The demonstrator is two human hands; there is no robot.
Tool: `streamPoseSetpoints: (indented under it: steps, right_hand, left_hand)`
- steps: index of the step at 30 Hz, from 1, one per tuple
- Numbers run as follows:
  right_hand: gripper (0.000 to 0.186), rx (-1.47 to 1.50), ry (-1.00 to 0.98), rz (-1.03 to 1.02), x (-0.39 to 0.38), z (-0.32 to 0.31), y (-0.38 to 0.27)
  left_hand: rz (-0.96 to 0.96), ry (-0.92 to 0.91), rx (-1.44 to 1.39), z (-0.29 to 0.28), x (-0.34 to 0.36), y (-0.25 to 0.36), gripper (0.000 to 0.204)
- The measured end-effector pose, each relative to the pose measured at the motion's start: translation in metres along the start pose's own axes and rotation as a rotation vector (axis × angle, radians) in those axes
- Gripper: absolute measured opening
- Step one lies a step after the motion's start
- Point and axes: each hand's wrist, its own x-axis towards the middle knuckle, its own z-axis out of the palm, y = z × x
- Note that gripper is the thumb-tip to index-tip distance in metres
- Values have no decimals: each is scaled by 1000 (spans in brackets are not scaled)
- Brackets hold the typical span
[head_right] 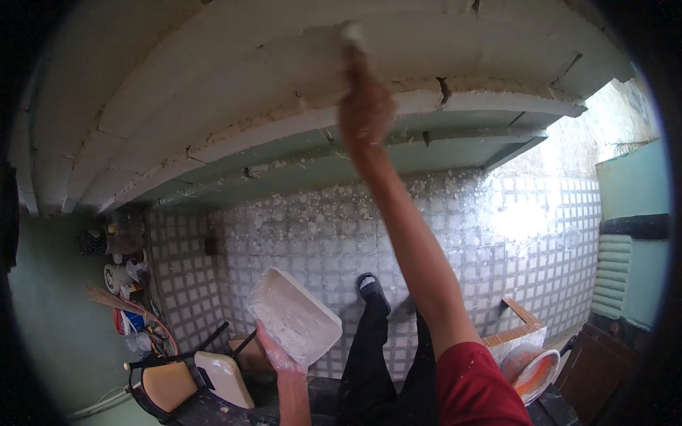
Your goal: Applying plaster or filler to cracks and holes in a wall using a putty knife.
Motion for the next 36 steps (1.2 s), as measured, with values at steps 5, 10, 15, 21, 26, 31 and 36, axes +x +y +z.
streamPoseSetpoints:
  steps: [5, 10, 15, 21, 26, 31, 36]
  right_hand:
    - [50, 132, -48, -241, -38, 48, -38]
    - [49, 179, -40, -99, -31, 9, -9]
    - [54, 120, 12, 157, -10, -23, 20]
    - [48, 109, -42, -71, -44, 44, -2]
    - [44, 280, -290, -89, -49, 27, -15]
    - [50, 497, -351, 219, -46, -40, 25]
    - [26, 853, -308, 636, -41, -124, 28]
  left_hand:
    - [-6, -14, -46, -4, -2, -2, 68]
    - [-11, 9, -72, 4, -6, -1, 68]
    - [20, 10, -54, 2, -14, -2, 68]
    - [-12, 8, -79, 15, -22, -8, 68]
    - [15, -5, -105, 13, -28, -10, 69]
    - [37, -97, -120, 28, -47, -13, 70]
    - [79, -24, -123, 33, -63, -2, 69]
